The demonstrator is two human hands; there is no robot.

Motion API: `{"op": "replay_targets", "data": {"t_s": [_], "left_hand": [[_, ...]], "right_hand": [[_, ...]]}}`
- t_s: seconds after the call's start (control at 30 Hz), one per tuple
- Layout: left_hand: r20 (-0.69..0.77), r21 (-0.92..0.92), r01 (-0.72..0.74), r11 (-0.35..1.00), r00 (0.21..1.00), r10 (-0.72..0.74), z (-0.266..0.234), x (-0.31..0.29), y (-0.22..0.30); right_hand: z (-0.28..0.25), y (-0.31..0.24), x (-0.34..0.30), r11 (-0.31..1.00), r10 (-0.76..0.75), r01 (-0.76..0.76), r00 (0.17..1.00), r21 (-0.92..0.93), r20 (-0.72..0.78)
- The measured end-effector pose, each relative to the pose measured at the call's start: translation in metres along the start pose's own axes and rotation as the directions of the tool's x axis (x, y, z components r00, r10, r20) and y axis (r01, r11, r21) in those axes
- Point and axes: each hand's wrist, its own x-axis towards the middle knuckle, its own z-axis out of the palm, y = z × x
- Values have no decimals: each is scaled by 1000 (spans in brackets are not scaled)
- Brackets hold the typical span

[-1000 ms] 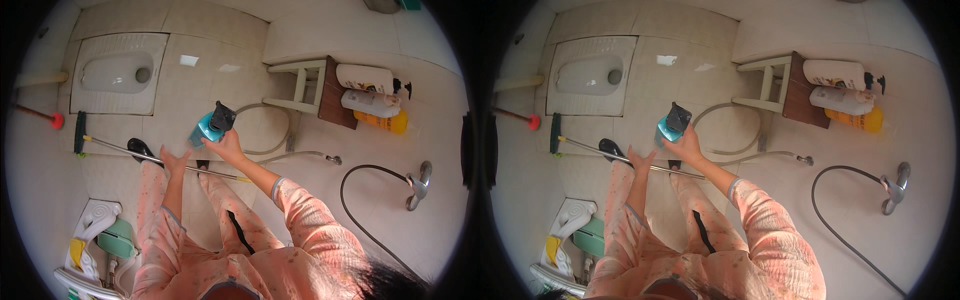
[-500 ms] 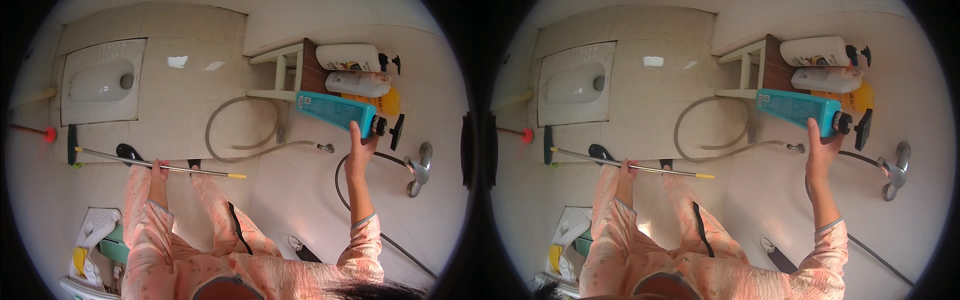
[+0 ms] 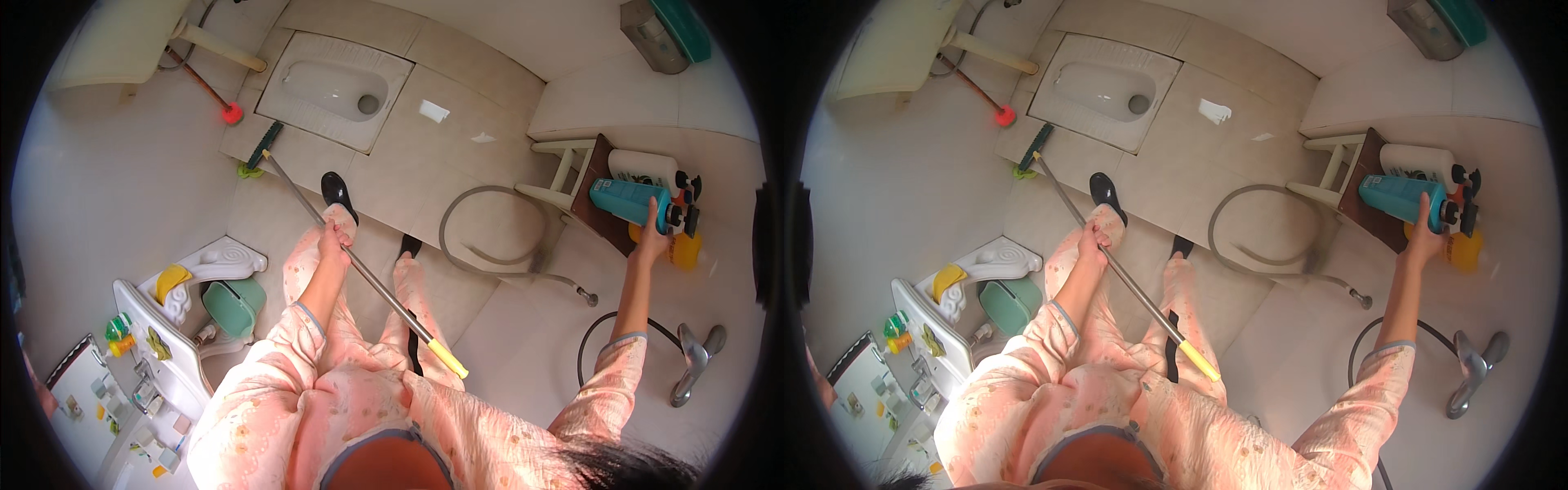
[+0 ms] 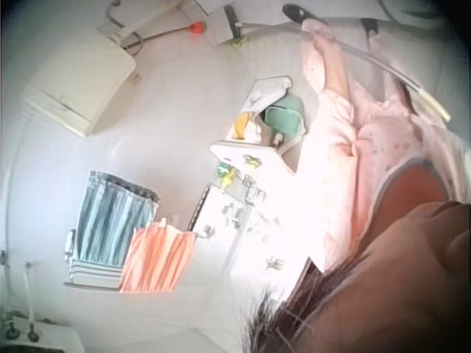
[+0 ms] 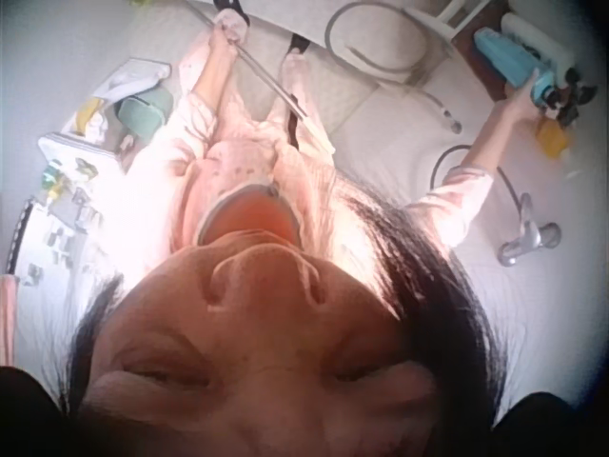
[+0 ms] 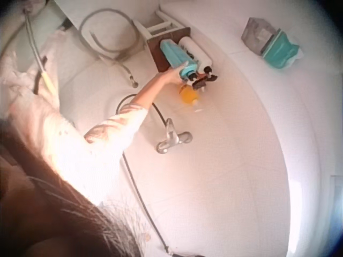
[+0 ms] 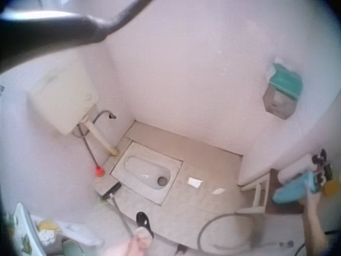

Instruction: The person sprays water on a squat toilet and the surrounding floor with a hose, applies cleaning liquid from a bottle, uses a plunger on the toilet, and scrubs the floor using a long-handled squeegee.

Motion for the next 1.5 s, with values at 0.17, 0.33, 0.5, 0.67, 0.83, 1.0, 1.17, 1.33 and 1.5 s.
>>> {"op": "replay_targets", "data": {"t_s": [0.17, 0.33, 0.5, 0.67, 0.83, 1.0, 1.17, 1.33, 1.5], "left_hand": [[15, -26, -12, 1000, 1000, 12, 1, -40, -11], [12, 13, -64, 998, 998, 64, 3, -82, -29], [32, 106, -144, 984, 989, 142, -6, -102, -37], [70, 115, -174, 978, 983, 167, -8, -106, -37], [14, 369, -277, 887, 956, 292, 23, -110, -32], [-37, 578, -266, 772, 936, 350, 55, -132, -24], [-15, 746, -328, 580, 861, 508, 50, -114, -37], [3, 628, -338, 701, 902, 432, 67, -135, -45], [425, 424, 15, 906, 880, -213, 40, -97, -43]], "right_hand": [[-4, 1, -7, 1000, -10, 9, 999, 27, 40], [-8, 6, -14, 967, -251, 252, 967, -40, 39], [-12, 13, -18, 857, -497, 497, 867, -136, 39], [-15, 7, -30, 926, -362, 364, 931, -100, 38], [-60, 14, -91, 995, 80, -65, 977, -81, 196], [-83, -50, -268, 996, 83, -61, 196, -72, 977], [-42, -82, -353, 993, 67, -88, -164, -82, 984], [-24, -76, -364, 757, 321, -546, -170, -360, 932], [-23, -63, -358, 362, 414, -839, -245, -405, 877]]}}
